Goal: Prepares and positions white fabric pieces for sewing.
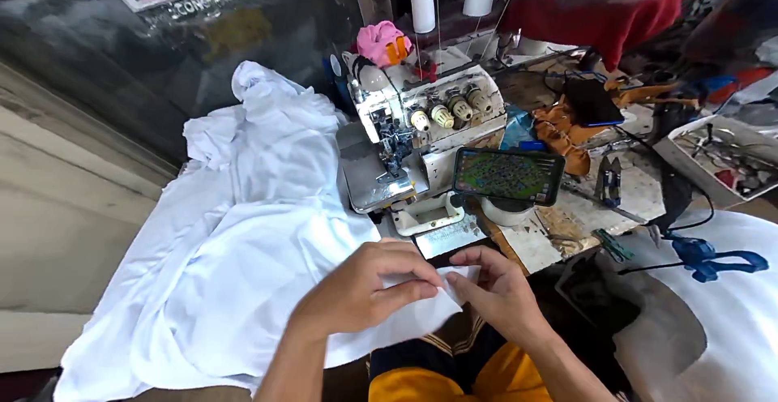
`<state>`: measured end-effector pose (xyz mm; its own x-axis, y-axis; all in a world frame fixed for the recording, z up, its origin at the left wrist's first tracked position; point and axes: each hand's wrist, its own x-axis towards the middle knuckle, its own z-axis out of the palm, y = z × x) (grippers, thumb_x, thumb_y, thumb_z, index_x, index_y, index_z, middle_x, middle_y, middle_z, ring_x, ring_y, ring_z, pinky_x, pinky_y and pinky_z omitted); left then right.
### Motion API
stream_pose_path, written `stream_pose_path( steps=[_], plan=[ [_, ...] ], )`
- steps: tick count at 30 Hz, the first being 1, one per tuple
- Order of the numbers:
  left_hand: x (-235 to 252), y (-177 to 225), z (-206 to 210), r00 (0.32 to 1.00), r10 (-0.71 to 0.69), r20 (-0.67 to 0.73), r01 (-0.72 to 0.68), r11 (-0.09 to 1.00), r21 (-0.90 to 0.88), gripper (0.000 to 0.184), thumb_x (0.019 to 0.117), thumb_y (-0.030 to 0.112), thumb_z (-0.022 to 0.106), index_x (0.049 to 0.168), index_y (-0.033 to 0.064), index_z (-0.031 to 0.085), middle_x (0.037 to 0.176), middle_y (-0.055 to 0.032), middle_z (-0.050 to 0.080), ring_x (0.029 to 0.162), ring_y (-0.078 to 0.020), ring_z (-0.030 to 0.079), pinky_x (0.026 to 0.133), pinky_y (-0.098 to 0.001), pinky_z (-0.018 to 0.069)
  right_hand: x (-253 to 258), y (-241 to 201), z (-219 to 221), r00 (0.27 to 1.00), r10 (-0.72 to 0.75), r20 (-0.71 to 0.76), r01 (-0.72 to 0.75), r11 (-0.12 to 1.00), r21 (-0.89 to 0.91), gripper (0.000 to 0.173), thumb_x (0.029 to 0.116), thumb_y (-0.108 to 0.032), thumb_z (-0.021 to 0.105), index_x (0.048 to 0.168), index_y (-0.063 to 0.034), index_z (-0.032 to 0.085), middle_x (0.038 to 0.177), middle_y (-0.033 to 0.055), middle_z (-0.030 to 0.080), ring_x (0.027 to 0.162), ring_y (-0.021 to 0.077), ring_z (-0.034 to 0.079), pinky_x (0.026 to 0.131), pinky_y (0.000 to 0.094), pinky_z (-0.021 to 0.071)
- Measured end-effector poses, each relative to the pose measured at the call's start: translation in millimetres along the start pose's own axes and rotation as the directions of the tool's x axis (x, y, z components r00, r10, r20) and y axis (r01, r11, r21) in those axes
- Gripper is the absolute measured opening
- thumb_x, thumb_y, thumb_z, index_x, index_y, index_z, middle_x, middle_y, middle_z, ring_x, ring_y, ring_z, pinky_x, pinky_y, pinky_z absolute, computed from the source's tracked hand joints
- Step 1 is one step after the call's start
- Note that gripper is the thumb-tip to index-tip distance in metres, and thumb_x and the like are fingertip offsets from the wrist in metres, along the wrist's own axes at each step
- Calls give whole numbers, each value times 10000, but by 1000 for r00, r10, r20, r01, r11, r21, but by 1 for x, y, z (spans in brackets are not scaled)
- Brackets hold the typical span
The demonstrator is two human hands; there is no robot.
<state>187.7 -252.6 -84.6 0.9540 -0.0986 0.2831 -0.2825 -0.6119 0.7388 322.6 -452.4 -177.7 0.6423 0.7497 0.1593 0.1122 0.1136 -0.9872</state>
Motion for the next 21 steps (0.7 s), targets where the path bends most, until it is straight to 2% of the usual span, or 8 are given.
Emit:
stream_pose_path(
  steps=[2,4,9,14,16,18,20,21],
  plan=[
    [7,-14,25,990,-26,-140,41,994,100,159,1009,269,657,1028,175,784,968,96,725,980,-52,671,960,-346,558,8,-8,0,1000,-10,10,10,998,-57,296,910,-172,760,1196,-152,687,973,20,760,807,150,735,713,315,640],
    [10,-26,44,966,-53,-252,113,966,232,152,1001,313,660,1028,237,789,986,136,704,985,-27,642,947,-348,519,11,-16,-3,997,2,74,7,993,-117,385,935,-135,711,1309,-199,647,976,-1,763,820,133,736,743,312,639],
    [13,-26,58,946,-25,-324,127,946,299,155,1004,325,656,1033,265,796,979,138,684,966,-31,625,909,-318,521,13,-32,-13,977,96,190,-54,975,-213,581,957,-90,629,1493,-278,509,963,-28,759,803,94,721,740,276,617],
    [15,-26,62,931,-119,-346,226,930,289,197,1023,361,604,1065,264,771,1021,135,680,977,-28,628,881,-330,528,16,-35,-11,976,105,189,-53,964,-261,653,984,-102,594,1573,-311,405,962,-45,749,797,82,706,740,268,609],
    [14,-26,62,935,-144,-324,244,923,296,213,1025,358,585,1074,265,770,1048,137,674,1013,-27,619,900,-340,522,15,-33,-10,970,94,222,-31,962,-272,663,1001,-97,560,1594,-316,360,1029,-47,752,830,74,709,763,269,612],
    [11,-26,63,928,-103,-359,227,920,321,192,1008,325,604,1021,250,781,1048,133,677,1015,-34,615,896,-333,514,13,-32,-10,961,79,266,-16,973,-231,669,1000,-88,531,1606,-297,338,1093,-36,749,856,77,706,768,264,601],
    [7,-24,64,917,-65,-394,207,920,332,180,1004,304,606,975,229,767,1053,118,684,1026,-47,621,904,-335,520,9,-31,-12,954,58,295,-15,989,-144,624,1012,-154,589,1590,-244,373,1143,1,743,949,118,725,842,296,618],
    [6,-23,64,916,-64,-397,205,924,324,184,1012,300,588,969,217,747,1049,113,687,1030,-49,626,914,-340,524,6,-30,-11,957,47,287,-11,992,-127,592,1004,-213,646,1555,-208,429,1139,12,740,967,135,729,851,312,628]
  ],
)
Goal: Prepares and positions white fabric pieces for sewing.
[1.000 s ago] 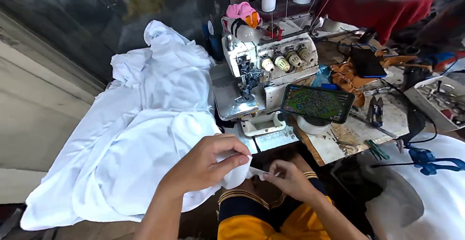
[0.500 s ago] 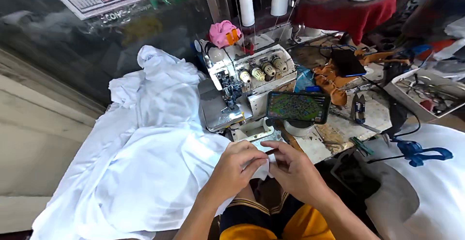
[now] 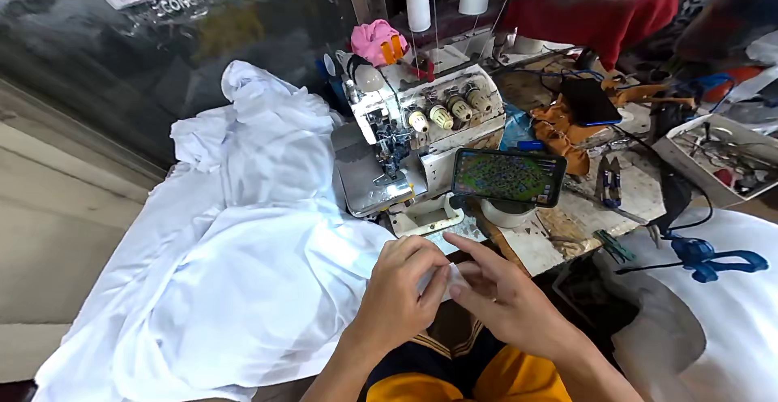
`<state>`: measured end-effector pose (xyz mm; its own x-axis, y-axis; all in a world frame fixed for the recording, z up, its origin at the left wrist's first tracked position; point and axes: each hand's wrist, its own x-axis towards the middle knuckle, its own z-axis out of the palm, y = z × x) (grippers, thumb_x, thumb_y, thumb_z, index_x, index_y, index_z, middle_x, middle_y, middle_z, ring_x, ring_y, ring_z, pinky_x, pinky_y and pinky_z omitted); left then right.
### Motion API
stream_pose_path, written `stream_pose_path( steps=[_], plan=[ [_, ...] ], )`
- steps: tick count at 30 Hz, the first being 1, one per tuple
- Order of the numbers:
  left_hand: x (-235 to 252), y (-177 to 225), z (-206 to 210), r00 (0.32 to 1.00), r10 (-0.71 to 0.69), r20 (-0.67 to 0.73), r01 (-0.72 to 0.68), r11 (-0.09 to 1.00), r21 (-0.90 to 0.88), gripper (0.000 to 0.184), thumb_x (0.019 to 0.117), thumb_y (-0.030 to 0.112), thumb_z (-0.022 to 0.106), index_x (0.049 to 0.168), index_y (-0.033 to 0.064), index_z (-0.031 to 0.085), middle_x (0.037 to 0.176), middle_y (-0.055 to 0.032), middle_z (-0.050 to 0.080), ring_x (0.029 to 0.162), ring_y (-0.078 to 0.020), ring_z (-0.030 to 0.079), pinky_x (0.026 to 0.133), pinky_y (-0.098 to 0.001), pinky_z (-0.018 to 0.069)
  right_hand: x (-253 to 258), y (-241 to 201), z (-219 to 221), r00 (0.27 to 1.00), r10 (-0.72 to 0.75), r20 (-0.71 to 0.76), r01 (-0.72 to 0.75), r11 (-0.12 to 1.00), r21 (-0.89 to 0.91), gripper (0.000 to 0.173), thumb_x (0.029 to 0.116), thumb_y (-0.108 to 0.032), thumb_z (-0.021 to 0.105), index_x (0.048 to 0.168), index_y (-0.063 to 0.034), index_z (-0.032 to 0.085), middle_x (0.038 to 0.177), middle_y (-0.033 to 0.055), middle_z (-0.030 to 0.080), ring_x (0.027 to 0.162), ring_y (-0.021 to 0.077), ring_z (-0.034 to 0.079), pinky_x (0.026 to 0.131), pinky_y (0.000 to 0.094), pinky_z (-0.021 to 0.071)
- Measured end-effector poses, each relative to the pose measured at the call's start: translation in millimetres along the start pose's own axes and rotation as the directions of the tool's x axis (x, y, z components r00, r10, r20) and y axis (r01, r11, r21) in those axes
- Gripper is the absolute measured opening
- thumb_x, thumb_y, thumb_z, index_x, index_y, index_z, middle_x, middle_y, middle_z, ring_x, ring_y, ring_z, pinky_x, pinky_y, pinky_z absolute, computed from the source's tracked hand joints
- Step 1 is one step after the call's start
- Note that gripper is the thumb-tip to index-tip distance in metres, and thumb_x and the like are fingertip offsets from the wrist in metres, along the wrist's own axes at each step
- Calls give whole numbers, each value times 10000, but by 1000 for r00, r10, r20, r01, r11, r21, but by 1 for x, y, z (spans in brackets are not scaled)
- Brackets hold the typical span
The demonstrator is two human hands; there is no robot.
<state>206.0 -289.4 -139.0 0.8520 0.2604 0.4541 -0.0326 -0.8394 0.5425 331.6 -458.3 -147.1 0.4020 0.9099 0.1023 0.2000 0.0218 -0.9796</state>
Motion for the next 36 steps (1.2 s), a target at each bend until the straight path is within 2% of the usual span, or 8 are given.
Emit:
stream_pose_path(
  steps=[3,8,19,24,26,28,31,36],
  plan=[
    [-2,-2,-5,998,-43,50,45,998,-40,240,1050,308,487,1011,181,686,952,96,671,970,-48,624,909,-345,505,-10,11,8,995,-28,-100,18,994,-108,383,963,-240,712,1326,-134,655,1035,-17,748,876,95,730,768,278,643],
    [-3,-9,-17,985,-148,87,164,963,-214,246,1057,343,492,1035,185,678,895,90,688,890,-57,667,821,-334,576,-17,5,6,986,1,-166,-24,990,-141,168,966,-283,716,1051,-145,760,928,-46,753,786,79,724,677,247,632],
    [-8,-9,-43,950,-286,122,311,871,-380,221,1086,299,489,1116,154,654,861,12,664,771,-110,647,683,-276,559,5,-7,3,998,-43,-42,43,999,-21,212,1005,-332,661,1017,-137,744,897,-10,678,658,85,624,534,229,535],
    [14,-4,-76,968,-246,-43,236,958,-163,227,1075,335,506,1082,180,671,834,54,660,717,-68,632,631,-267,555,39,-28,7,984,-162,-71,159,986,-41,206,982,-334,688,966,-140,756,860,-34,692,705,66,635,598,224,542],
    [36,3,-88,967,-160,-200,169,985,25,199,1058,314,537,1074,178,682,846,72,654,698,-43,617,600,-245,551,60,-40,9,980,-154,-123,151,988,-40,205,974,-346,688,937,-154,749,821,-42,688,689,67,639,587,234,545],
    [62,-5,-85,950,-102,-294,187,942,279,205,1041,303,563,1059,159,708,902,41,663,794,-82,641,687,-300,569,89,-38,11,975,-79,-206,72,997,-42,187,954,-337,703,903,-161,740,769,-33,684,625,87,631,555,271,540],
    [83,-38,-65,959,-117,-259,236,836,496,198,996,269,600,1004,128,740,923,-50,670,921,-255,644,829,-502,510,121,-10,17,946,34,-324,-27,999,26,187,932,-320,729,862,-147,744,727,-8,670,595,125,614,551,320,529],
    [95,-51,-68,956,-218,-194,288,816,502,172,954,297,620,941,177,743,849,9,675,864,-210,640,823,-505,486,132,0,31,897,37,-440,28,990,140,234,913,-289,713,728,-146,694,624,-14,609,540,102,565,501,281,466]
  ],
)
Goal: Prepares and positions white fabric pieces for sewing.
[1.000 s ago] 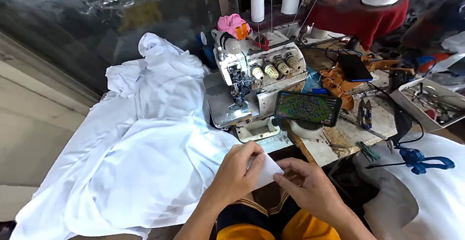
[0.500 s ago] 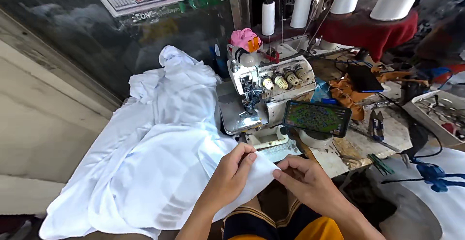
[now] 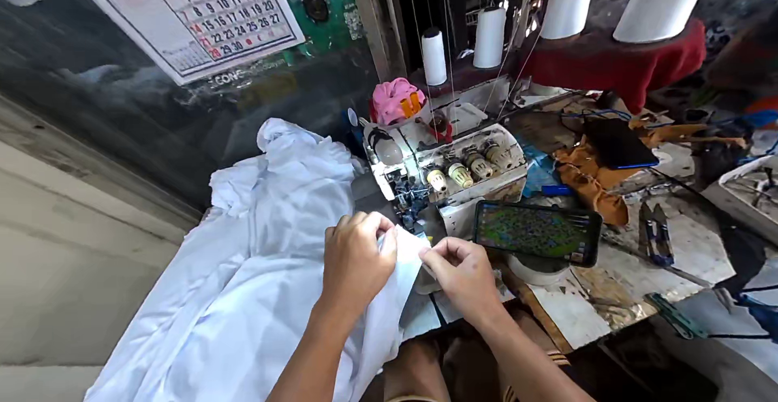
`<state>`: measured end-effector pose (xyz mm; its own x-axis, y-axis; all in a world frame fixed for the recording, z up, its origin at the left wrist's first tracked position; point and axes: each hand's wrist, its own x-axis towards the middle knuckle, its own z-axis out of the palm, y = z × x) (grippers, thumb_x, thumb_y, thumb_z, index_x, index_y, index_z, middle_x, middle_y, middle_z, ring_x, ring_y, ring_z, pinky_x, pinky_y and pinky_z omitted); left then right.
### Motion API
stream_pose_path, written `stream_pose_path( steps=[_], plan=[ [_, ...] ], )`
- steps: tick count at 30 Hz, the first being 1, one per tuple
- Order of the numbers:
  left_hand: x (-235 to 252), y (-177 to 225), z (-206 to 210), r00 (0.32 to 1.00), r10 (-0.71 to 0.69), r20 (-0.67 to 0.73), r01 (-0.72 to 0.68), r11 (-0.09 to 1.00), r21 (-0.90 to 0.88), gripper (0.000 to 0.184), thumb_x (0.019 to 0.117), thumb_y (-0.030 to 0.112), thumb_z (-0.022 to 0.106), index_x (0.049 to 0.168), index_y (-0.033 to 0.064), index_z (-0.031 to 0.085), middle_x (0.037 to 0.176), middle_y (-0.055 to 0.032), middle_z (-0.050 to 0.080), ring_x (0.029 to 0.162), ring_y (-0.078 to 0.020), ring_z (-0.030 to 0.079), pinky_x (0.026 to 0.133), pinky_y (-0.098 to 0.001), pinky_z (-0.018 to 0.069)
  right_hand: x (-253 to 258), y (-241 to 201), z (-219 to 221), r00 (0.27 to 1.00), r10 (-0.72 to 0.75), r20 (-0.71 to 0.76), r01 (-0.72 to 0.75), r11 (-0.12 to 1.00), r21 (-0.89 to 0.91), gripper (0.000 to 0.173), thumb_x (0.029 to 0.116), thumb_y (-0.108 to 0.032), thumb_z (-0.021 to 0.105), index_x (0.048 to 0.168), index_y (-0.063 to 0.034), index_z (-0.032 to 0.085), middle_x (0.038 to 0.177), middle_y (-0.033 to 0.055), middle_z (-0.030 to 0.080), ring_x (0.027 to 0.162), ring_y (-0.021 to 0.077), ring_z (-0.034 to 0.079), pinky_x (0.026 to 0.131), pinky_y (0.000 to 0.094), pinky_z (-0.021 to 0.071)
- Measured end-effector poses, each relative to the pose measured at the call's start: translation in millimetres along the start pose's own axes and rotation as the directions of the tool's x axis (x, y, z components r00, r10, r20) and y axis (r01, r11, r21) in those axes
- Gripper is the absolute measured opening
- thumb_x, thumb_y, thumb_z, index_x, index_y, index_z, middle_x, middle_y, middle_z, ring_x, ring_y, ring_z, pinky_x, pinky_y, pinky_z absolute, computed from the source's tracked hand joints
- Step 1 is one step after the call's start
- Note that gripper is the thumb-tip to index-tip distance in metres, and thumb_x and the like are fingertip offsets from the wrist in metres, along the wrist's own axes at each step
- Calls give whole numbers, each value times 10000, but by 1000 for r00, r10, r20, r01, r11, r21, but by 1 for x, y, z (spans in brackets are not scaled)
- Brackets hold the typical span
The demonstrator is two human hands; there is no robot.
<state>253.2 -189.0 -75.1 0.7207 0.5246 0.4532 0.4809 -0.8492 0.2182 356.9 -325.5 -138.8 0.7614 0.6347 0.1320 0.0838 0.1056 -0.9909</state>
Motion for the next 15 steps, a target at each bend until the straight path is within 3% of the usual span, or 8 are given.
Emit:
stream_pose_path(
  steps=[3,5,7,9,12,15],
  plan=[
    [19,-4,14,998,-9,-55,9,1000,2,172,949,238,615,906,105,715,854,-66,671,884,-287,641,810,-550,474,8,1,14,990,-74,-122,72,997,-15,377,906,-252,683,578,-162,521,509,-27,456,453,96,441,440,274,346],
    [26,-6,19,997,-17,-77,18,1000,5,183,947,234,597,929,89,707,926,-98,661,965,-325,621,843,-574,453,11,1,18,990,-71,-125,69,997,-16,432,925,-253,665,556,-159,461,492,-21,410,439,102,409,436,281,326],
    [20,-7,13,995,15,-96,-13,1000,26,228,965,308,613,1006,118,732,997,-86,662,1016,-318,610,872,-576,446,11,-1,17,993,-49,-106,47,999,-20,432,929,-251,651,553,-159,458,501,-23,406,455,103,413,452,285,329],
    [-2,-2,5,986,68,-154,-67,998,12,283,994,371,575,1108,174,743,1074,-26,673,1062,-251,614,923,-542,455,11,-2,13,996,-19,-84,18,1000,-9,417,922,-262,657,560,-159,477,516,-22,436,478,104,443,471,293,363],
    [-29,2,16,974,58,-220,-81,992,-101,292,1017,352,521,1121,202,749,1074,17,663,1057,-191,601,915,-481,459,16,-2,13,998,29,-62,-29,1000,4,413,914,-268,659,561,-160,474,511,-17,438,472,111,448,467,298,366],
    [-19,-18,29,982,33,-185,-68,979,-190,289,1011,321,515,1113,227,769,1112,-13,623,1100,-235,557,918,-466,468,17,3,17,998,30,-64,-29,999,13,461,943,-305,660,565,-145,451,500,4,436,450,133,447,454,317,375]
  ],
)
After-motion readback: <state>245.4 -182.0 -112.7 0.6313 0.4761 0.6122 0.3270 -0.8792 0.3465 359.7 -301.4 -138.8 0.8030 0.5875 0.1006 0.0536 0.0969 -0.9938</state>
